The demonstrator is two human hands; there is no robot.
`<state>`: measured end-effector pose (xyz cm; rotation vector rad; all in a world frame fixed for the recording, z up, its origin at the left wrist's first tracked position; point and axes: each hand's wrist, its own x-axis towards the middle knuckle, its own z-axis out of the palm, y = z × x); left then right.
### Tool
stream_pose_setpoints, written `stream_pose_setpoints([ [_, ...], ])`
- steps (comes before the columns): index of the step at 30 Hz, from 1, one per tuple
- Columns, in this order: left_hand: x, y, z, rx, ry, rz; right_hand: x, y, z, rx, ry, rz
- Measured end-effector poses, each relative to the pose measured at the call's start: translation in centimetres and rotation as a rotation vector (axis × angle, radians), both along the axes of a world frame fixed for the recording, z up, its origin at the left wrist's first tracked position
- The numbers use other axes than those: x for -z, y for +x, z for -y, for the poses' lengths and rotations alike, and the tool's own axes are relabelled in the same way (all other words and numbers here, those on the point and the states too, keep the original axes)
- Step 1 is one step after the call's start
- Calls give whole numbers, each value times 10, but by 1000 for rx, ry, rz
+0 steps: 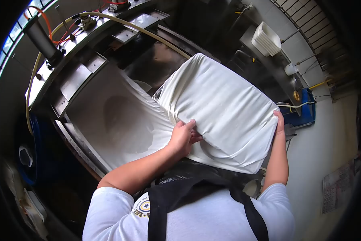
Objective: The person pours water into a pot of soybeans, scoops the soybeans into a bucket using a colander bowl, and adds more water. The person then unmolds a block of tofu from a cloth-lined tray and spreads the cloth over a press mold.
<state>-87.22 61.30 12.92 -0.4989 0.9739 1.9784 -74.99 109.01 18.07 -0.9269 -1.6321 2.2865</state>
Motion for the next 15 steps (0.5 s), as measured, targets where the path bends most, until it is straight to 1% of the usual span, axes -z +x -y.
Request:
stream_pose_setpoints([
  [2,-14,-8,-11,-77,22,47,18,-38,-33,-94,-48,33],
  [4,-15,-13,-25,-100,-19,65,19,-72,-39,-167,-111,67],
  [5,-15,-17,-32,-117,-41,74,29,-87,-50,-173,-127,67],
  [7,-8,-17,-44,-128,-84,81,44,-116,-73,-214,-109,35],
  [10,17,-17,-61,-141,-124,118,59,-155,-82,-256,-202,-8],
  [12,18,-24,-74,-156,-156,176,71,-180,-90,-306,-241,-56],
  [15,16,-42,-90,-193,-215,213,82,-222,-87,-309,-270,-86],
])
